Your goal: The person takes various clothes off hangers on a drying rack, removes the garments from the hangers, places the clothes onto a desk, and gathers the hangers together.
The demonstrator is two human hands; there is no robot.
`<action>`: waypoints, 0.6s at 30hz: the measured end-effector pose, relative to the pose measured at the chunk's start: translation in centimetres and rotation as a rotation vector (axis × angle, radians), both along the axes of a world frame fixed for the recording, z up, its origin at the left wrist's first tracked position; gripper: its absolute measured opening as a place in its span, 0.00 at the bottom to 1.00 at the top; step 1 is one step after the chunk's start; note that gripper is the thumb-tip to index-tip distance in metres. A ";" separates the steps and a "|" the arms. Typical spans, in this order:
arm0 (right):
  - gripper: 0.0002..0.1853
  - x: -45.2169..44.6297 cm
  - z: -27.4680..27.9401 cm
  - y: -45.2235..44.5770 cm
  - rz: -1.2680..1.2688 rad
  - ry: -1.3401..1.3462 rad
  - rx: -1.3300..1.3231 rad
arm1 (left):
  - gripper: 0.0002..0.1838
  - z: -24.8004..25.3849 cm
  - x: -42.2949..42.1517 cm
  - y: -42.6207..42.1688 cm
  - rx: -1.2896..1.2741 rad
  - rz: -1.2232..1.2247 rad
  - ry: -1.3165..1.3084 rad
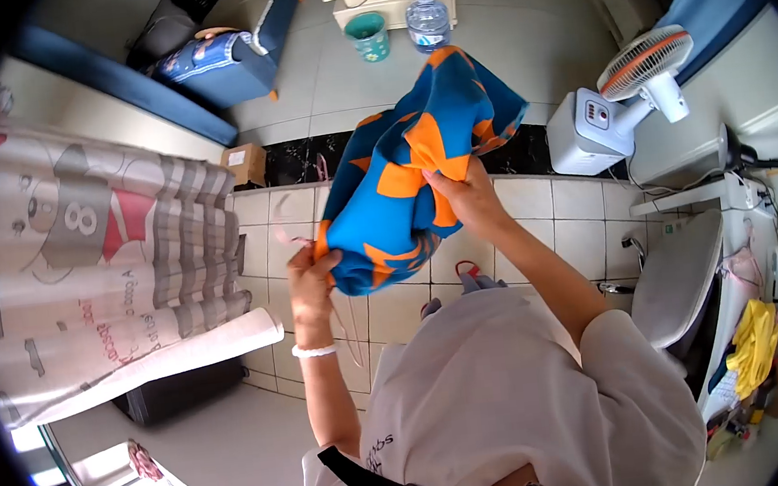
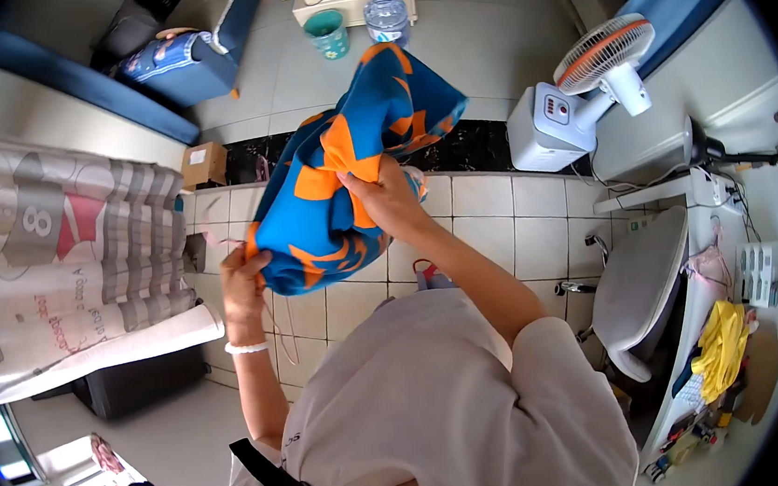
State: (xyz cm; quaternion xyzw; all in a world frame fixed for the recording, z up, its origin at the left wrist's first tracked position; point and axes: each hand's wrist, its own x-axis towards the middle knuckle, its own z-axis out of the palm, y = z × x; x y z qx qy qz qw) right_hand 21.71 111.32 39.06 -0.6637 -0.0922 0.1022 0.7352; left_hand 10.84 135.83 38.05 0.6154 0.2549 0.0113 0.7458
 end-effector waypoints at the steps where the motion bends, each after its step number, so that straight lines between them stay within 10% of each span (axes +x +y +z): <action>1: 0.17 0.2 0.7 -1.5 0.042 -0.035 0.028 | 0.09 0.5 0.5 -0.2 -0.001 0.037 -0.078; 18: 0.28 -0.5 -0.5 -17.6 0.014 0.417 -0.218 | 0.06 3.3 6.0 -5.5 0.398 -0.218 -0.159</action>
